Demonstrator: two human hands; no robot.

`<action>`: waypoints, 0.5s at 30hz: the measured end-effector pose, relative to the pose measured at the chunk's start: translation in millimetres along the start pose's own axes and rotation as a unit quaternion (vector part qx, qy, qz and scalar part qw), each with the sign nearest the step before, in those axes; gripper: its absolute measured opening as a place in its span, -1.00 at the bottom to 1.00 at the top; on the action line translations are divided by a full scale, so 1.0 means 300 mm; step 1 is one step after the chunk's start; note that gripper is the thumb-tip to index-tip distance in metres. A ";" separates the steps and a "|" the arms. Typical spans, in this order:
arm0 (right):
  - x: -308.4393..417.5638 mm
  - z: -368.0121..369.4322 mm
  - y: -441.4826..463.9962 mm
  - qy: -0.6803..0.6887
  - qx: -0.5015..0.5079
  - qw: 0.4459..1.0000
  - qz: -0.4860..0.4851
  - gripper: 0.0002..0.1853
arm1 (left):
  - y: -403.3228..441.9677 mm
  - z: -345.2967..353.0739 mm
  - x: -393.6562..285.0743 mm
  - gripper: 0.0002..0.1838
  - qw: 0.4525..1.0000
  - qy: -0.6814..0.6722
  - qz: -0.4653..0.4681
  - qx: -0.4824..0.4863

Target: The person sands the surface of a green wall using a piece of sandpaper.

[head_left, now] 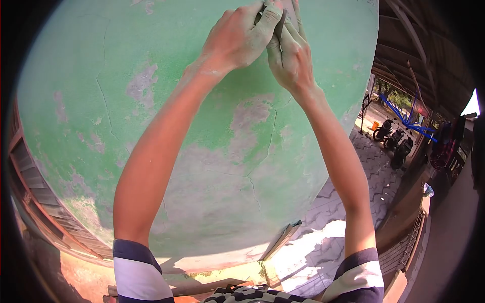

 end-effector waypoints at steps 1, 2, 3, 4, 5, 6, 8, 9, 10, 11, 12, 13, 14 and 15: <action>-0.062 0.017 0.014 0.040 -0.009 0.998 0.040 -0.49 | 0.036 -0.010 -0.020 -0.60 0.995 0.062 0.058 -0.048; -0.086 0.011 0.038 0.081 -0.019 0.993 0.080 -0.52 | 0.071 -0.021 -0.038 -0.72 0.981 0.123 0.116 -0.097; -0.084 -0.014 0.070 0.039 -0.025 0.993 0.107 -0.54 | 0.103 -0.030 -0.024 -0.72 0.980 0.123 0.125 -0.098; -0.126 -0.003 0.094 0.036 -0.032 0.993 0.104 -0.54 | 0.127 -0.043 -0.011 -0.70 0.963 0.186 0.174 -0.095; -0.203 0.020 0.123 0.006 -0.055 0.992 0.115 -0.54 | 0.154 -0.058 -0.001 -0.65 0.939 0.247 0.221 -0.092; -0.235 0.024 0.156 -0.023 -0.077 0.989 0.127 -0.54 | 0.184 -0.077 0.002 -0.65 0.937 0.249 0.228 -0.094; -0.290 0.042 0.222 0.053 -0.040 0.976 0.207 -0.54 | 0.259 -0.100 0.017 -0.56 0.899 0.367 0.235 -0.036; -0.321 0.066 0.249 0.131 0.008 0.949 0.287 -0.54 | 0.303 -0.116 0.047 -0.56 0.896 0.370 0.242 -0.041; -0.324 0.084 0.271 0.130 0.001 0.951 0.281 -0.54 | 0.341 -0.125 0.071 -0.51 0.867 0.412 0.274 -0.053; -0.318 0.109 0.287 0.082 -0.021 0.972 0.221 -0.55 | 0.367 -0.135 0.096 -0.46 0.836 0.452 0.305 -0.066; -0.311 0.132 0.301 0.033 -0.043 0.986 0.159 -0.55 | 0.381 -0.158 0.123 -0.46 0.832 0.454 0.312 -0.072; -0.309 0.156 0.303 -0.058 -0.045 0.993 0.097 -0.53 | 0.397 -0.174 0.158 -0.43 0.829 0.462 0.312 -0.032; -0.313 0.141 0.316 -0.064 -0.055 0.992 0.092 -0.53 | 0.419 -0.176 0.178 -0.40 0.825 0.470 0.315 0.007; -0.331 0.124 0.335 -0.024 -0.026 0.992 0.120 -0.52 | 0.430 -0.182 0.152 -0.40 0.819 0.472 0.326 -0.002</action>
Point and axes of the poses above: each hand's wrist, its own y-axis towards the middle knuckle, its own z-axis out of the palm, x = y × z, the point moved 4 cm from there along y, towards the middle knuckle, and after that the axes turned 12 degrees about z, right-handed, at the moved point
